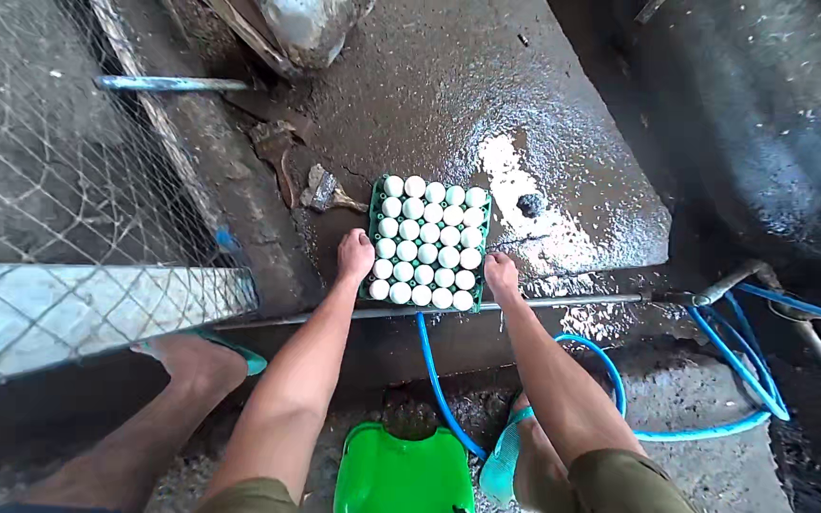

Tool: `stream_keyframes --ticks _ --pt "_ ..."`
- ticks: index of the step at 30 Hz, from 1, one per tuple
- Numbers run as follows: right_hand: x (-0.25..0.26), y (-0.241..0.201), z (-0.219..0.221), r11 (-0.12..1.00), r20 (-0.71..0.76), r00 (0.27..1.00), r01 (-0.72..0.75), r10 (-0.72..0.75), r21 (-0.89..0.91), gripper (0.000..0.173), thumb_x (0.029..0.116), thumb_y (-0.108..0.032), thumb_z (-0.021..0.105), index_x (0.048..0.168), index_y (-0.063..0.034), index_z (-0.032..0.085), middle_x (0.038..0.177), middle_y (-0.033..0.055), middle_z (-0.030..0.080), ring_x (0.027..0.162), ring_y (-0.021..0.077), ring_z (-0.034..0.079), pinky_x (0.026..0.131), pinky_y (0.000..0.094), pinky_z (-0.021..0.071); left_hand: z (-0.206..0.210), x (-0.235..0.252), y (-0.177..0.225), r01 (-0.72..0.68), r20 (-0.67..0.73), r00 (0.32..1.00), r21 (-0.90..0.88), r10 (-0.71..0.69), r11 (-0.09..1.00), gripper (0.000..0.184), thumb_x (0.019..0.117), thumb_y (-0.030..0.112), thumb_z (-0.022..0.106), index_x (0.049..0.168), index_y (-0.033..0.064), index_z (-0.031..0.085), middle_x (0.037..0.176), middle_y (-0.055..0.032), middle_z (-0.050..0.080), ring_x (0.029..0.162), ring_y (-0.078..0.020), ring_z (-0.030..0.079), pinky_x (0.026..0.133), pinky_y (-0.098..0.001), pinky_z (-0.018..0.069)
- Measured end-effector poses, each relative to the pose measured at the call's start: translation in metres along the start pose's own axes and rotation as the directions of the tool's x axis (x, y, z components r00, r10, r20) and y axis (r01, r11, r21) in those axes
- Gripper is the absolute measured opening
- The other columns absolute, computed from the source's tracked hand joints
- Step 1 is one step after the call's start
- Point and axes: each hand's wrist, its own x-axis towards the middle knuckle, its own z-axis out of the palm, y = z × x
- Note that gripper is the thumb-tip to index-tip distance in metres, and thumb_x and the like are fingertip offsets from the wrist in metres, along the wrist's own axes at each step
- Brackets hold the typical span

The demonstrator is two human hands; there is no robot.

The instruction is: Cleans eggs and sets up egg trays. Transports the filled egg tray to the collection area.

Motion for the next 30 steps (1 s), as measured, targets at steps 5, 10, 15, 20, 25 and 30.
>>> stream_keyframes --ticks 5,10,15,20,25,30 --pt "0.001 -0.008 0.005 0.999 -0.015 0.999 -0.045 0.045 -0.007 0.043 0.1105 -0.029 0.037 0.135 -0.0045 0.063 0.133 0.0238 0.063 0.128 0.0373 0.058 0.107 0.0559 0.0434 0.005 0.012 0.013 0.067 0.001 0.998 0.003 -0.067 0.998 0.045 0.1107 0.023 0.031 0.133 -0.0018 0.06 0.136 -0.0265 0.059 0.132 -0.0397 0.054 0.111 -0.0558 0.0401" --pt "0.006 -0.005 0.008 0.997 -0.022 0.998 -0.057 0.059 0.049 0.045 0.1108 -0.031 0.035 0.129 -0.0033 0.066 0.131 0.0229 0.064 0.126 0.0353 0.058 0.105 0.0556 0.0432 0.005 0.021 0.016 0.121 0.043 0.992 -0.07 -0.118 0.99 0.041 0.1092 0.021 0.036 0.131 -0.0017 0.062 0.133 -0.027 0.06 0.13 -0.0404 0.055 0.109 -0.0582 0.0407" --pt "-0.002 -0.004 0.014 0.975 -0.03 0.996 -0.073 0.081 0.208 0.05 0.1123 -0.033 0.032 0.138 0.0013 0.057 0.142 0.027 0.055 0.136 0.0382 0.05 0.111 0.0575 0.0383 0.005 0.022 0.02 0.184 0.15 0.976 -0.168 -0.159 0.968 0.044 0.111 0.023 0.034 0.132 -0.0067 0.058 0.135 -0.0311 0.057 0.131 -0.0423 0.052 0.108 -0.0587 0.0401" --pt "-0.016 0.002 0.014 0.919 -0.087 0.99 -0.068 0.11 0.389 0.044 0.1117 -0.031 0.035 0.129 0.0 0.06 0.132 0.0244 0.061 0.126 0.0354 0.056 0.104 0.0566 0.0438 0.013 -0.001 0.012 0.2 0.161 0.974 -0.259 -0.163 0.945 0.042 0.11 0.022 0.034 0.138 -0.0043 0.051 0.138 -0.0286 0.055 0.131 -0.0391 0.052 0.108 -0.0558 0.0417" --pt "-0.046 0.003 -0.015 0.882 -0.085 0.993 -0.029 0.078 0.471 0.04 0.1104 -0.03 0.04 0.122 0.0001 0.064 0.124 0.0228 0.063 0.116 0.0328 0.059 0.098 0.0549 0.0462 -0.007 -0.054 0.021 0.191 0.146 0.977 -0.296 -0.153 0.936 0.039 0.109 0.018 0.036 0.136 -0.0035 0.052 0.134 -0.0277 0.057 0.127 -0.0375 0.055 0.105 -0.0551 0.0437" --pt "-0.094 -0.019 -0.073 0.881 -0.09 0.994 0.096 -0.06 0.464 0.039 0.1075 -0.03 0.044 0.116 0.0001 0.067 0.115 0.0214 0.067 0.108 0.0331 0.063 0.092 0.0561 0.0507 -0.068 -0.124 0.06 0.117 0.134 0.988 -0.336 -0.075 0.935 0.044 0.1115 0.028 0.034 0.14 -0.0027 0.048 0.134 -0.0269 0.057 0.126 -0.0364 0.056 0.104 -0.0545 0.0446"
